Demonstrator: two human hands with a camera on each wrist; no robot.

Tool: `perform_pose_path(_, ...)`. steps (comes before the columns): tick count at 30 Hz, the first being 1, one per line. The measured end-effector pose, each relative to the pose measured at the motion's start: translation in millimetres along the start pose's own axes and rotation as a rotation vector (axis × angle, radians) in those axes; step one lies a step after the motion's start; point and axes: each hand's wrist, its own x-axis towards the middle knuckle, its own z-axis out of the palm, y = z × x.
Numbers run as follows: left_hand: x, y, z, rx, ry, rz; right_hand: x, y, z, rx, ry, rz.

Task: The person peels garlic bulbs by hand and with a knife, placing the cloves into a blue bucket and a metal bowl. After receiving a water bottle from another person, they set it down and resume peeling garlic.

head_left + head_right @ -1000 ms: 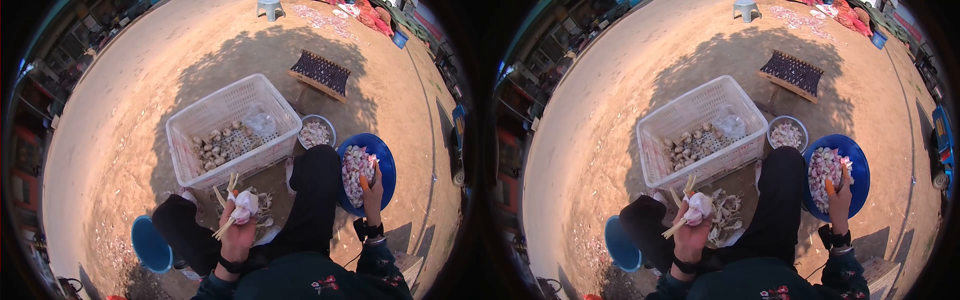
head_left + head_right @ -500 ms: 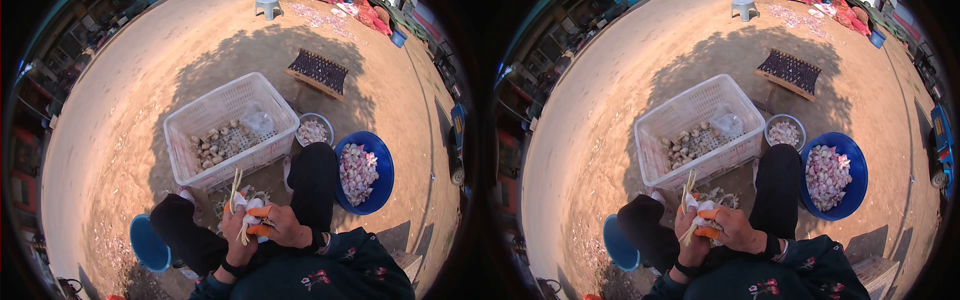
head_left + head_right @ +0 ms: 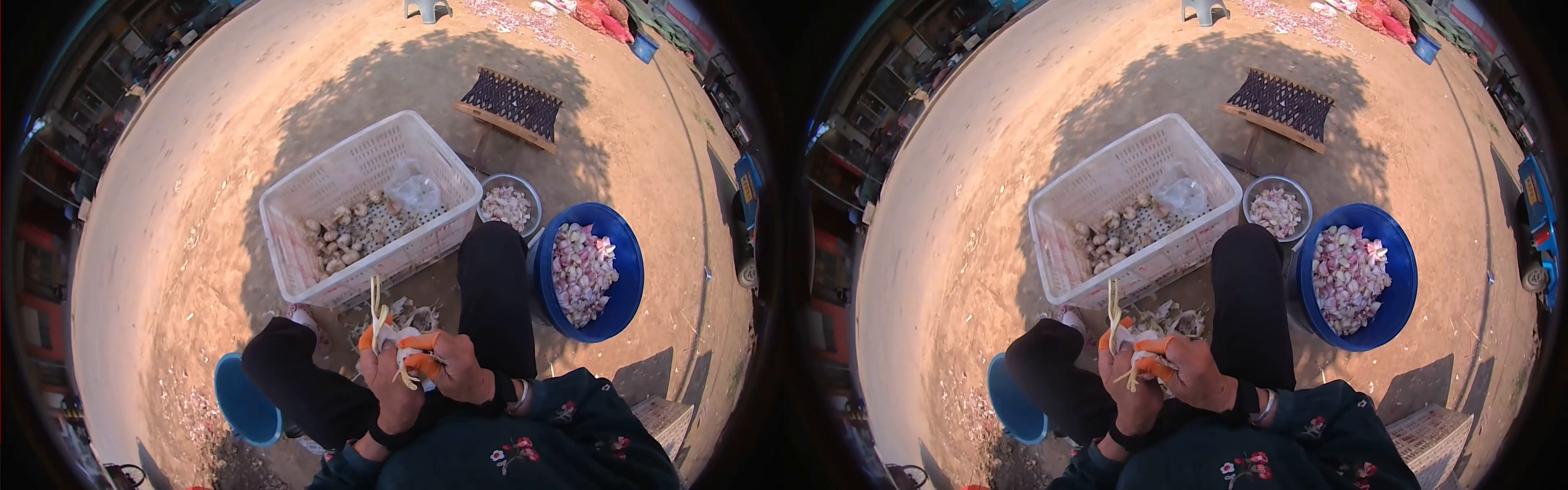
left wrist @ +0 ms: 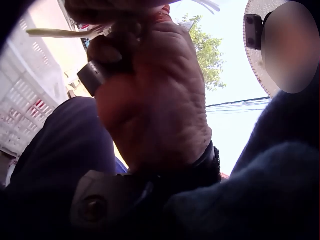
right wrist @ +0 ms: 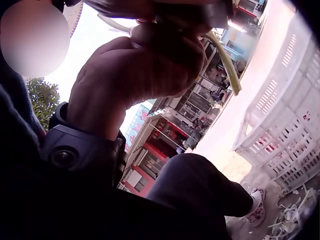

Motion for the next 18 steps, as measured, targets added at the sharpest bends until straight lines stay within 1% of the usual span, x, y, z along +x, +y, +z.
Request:
perform_pose_path(1,-1.4,-3.5,-0.3,-0.005,0.032,-0.002,1.7,-0.2,0.2,0.062,0.025,0.072)
perform_pose_path(2,-1.7,-5.0,-0.1,-0.009,0.063,-0.003,4.8,0.2,0.3,0.063,0.028,0.070)
perform_pose_path(4,-2.2,10.4,12.5,-0.031,0.075,0.006,12.8,3.1,0.2,0.041,0.003,0.108)
perform_pose_path(5,-1.8,16.3,16.7,-0.055,0.091,0.010,14.6,4.7,-2.1,0.085,-0.033,0.174)
perform_pose_path(6,0.3,17.5,14.4,-0.053,0.086,0.011,16.6,1.8,-4.2,0.085,-0.029,0.172)
perform_pose_path(8,5.5,19.2,5.9,-0.166,-0.026,-0.126,22.3,-6.9,-8.7,0.315,-0.067,0.463)
perform_pose_path(9,7.3,18.8,3.5,-0.168,-0.029,-0.122,23.7,-4.8,-11.8,0.314,-0.067,0.458)
perform_pose_path(11,9.1,16.4,0.6,-0.121,-0.117,-0.134,23.4,1.2,-18.3,0.553,-0.118,0.698)
perform_pose_path(15,9.6,13.9,3.5,-0.088,-0.115,-0.093,25.8,-5.6,-16.1,0.498,-0.082,0.722)
perform_pose_path(17,8.4,13.3,5.1,-0.121,-0.068,-0.112,23.2,3.9,-12.3,0.530,-0.046,0.553)
perform_pose_path(18,10.0,13.8,1.3,-0.119,-0.069,-0.112,21.6,5.5,-12.7,0.531,-0.045,0.552)
